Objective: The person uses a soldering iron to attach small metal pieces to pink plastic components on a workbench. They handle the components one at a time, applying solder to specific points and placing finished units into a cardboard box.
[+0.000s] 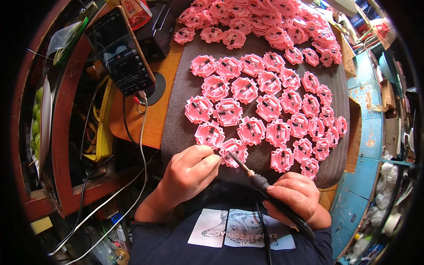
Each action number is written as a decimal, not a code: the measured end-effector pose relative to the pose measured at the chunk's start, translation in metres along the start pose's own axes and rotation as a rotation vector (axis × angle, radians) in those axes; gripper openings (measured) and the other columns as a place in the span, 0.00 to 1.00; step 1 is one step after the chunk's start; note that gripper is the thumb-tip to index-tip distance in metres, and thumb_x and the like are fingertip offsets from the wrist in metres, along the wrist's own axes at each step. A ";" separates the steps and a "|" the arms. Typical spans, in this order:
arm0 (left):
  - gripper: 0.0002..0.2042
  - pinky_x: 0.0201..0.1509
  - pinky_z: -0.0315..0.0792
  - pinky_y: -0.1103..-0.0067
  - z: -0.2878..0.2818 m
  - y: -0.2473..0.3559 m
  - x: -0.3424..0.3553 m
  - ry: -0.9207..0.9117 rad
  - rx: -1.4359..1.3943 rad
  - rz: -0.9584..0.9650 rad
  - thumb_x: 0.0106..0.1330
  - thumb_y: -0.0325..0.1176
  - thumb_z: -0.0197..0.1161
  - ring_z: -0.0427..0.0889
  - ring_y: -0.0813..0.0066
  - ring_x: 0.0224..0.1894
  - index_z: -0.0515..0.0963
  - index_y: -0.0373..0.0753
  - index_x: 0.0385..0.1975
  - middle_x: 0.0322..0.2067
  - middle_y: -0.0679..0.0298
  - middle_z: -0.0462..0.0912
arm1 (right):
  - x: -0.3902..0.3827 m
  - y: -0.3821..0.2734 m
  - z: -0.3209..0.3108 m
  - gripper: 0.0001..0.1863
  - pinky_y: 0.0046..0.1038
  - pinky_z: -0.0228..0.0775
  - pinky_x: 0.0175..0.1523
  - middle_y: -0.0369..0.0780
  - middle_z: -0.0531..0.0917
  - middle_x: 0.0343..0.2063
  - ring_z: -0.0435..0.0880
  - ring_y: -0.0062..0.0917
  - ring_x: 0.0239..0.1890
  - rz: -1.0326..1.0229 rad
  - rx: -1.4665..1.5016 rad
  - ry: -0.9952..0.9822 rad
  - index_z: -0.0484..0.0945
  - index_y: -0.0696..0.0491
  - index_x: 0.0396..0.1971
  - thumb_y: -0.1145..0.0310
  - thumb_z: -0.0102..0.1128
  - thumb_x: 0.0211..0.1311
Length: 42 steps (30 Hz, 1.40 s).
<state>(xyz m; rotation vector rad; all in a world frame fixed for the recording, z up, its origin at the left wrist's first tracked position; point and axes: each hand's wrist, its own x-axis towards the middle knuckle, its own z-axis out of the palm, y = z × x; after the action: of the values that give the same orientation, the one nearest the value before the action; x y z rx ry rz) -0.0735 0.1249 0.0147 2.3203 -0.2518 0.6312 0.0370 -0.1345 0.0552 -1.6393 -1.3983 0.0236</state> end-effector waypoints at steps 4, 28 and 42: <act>0.13 0.36 0.82 0.69 0.000 0.000 0.000 -0.004 -0.003 -0.005 0.57 0.18 0.75 0.86 0.58 0.33 0.82 0.32 0.40 0.36 0.57 0.80 | 0.000 0.000 0.001 0.23 0.30 0.74 0.24 0.45 0.85 0.27 0.81 0.32 0.21 0.004 0.003 0.004 0.82 0.63 0.46 0.78 0.80 0.49; 0.15 0.36 0.82 0.69 0.005 0.003 -0.002 -0.002 0.021 -0.038 0.56 0.17 0.76 0.86 0.58 0.33 0.84 0.33 0.43 0.38 0.55 0.83 | -0.002 -0.001 0.002 0.22 0.30 0.74 0.24 0.45 0.84 0.27 0.81 0.32 0.21 0.007 -0.007 0.010 0.83 0.62 0.45 0.78 0.80 0.48; 0.12 0.35 0.82 0.69 -0.003 0.009 -0.008 0.021 -0.005 -0.055 0.59 0.19 0.75 0.85 0.58 0.33 0.81 0.32 0.41 0.39 0.56 0.81 | -0.006 -0.004 -0.003 0.22 0.30 0.74 0.24 0.44 0.84 0.27 0.83 0.32 0.21 0.026 -0.028 0.036 0.83 0.62 0.45 0.78 0.80 0.48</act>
<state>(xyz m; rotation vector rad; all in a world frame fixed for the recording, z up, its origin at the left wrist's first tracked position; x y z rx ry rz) -0.0845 0.1205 0.0179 2.3059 -0.1790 0.6269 0.0337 -0.1416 0.0565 -1.6729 -1.3562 -0.0103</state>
